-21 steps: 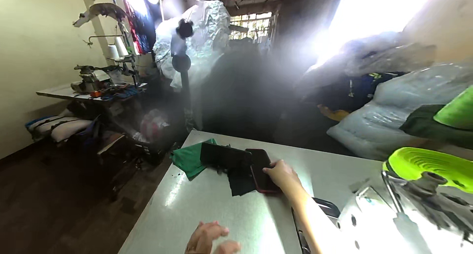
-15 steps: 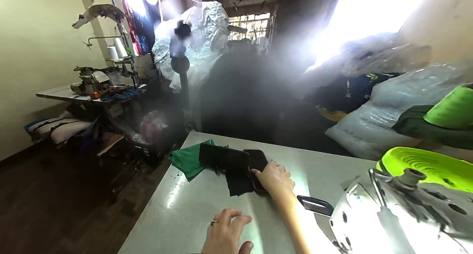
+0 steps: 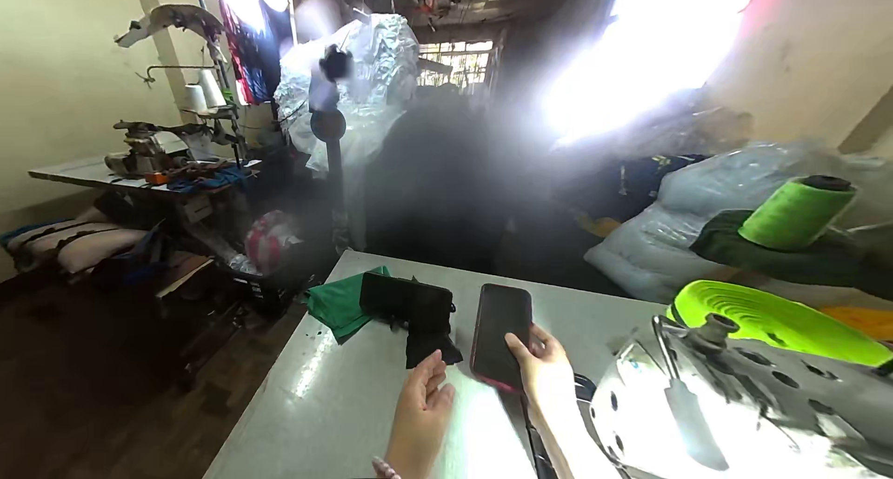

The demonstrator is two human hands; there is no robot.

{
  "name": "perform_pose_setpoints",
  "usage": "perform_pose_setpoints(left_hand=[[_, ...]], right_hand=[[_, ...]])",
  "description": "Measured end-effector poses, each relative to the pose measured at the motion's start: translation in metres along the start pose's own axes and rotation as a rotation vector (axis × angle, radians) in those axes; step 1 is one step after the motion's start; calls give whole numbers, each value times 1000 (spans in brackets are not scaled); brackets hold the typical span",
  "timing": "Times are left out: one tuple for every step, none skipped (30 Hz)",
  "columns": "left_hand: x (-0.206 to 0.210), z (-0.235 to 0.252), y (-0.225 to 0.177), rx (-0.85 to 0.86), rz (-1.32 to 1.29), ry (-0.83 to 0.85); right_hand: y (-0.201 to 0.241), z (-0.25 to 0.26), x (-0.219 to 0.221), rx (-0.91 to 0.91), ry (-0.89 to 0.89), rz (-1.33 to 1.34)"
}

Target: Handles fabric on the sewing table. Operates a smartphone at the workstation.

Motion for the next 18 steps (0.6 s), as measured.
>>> perform_pose_setpoints(left_hand=[[-1,-1,2,-44,-130,0],[0,-2,4,-112,-280,9],[2,-3,5,-172,-424,21],[5,-4,7,-205,-528,53],[8,-4,8,-217,-588,97],[12,-5,9,-221,-621,141],[14,-6,9,-224,-653,166],[13,-7,9,-227,-679,167],[11,-8,10,-232,-709,137],[8,-9,10,-244,-744,88],[5,-9,11,-252,-776,44],[2,-8,12,-252,-795,8],[0,-7,14,-250,-804,-28],[-2,-6,15,-248,-805,-52],[-3,-5,15,-245,-802,-62],[-2,-4,16,-243,-801,-60],[-2,-4,16,-240,-805,-62],[-2,-4,16,-233,-807,-54]], right_hand=[[0,-12,-4,-20,-8,75],[1,-24,-6,-22,11,129],[3,-36,-6,-18,47,159],[5,-47,-5,-16,95,173],[6,-56,-3,-11,127,183],[7,-64,1,-8,155,195],[9,-71,6,-27,174,211],[10,-76,11,-71,172,235],[11,-80,15,-120,172,253],[11,-82,18,-160,180,274],[10,-83,22,-189,198,291],[9,-84,24,-208,213,306],[9,-85,27,-219,221,313],[8,-86,28,-220,235,316],[7,-87,29,-218,243,313],[6,-87,29,-211,249,302],[5,-86,28,-211,254,284],[5,-86,27,-220,257,269]])
Point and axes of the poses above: each hand's wrist, its own z-axis towards the middle knuckle, its own x-axis out of the palm, y = z × x, the point moved 6 cm from there along z, towards the middle knuckle, and after that the axes turned 5 degrees about -x, right-handed, at the moved point
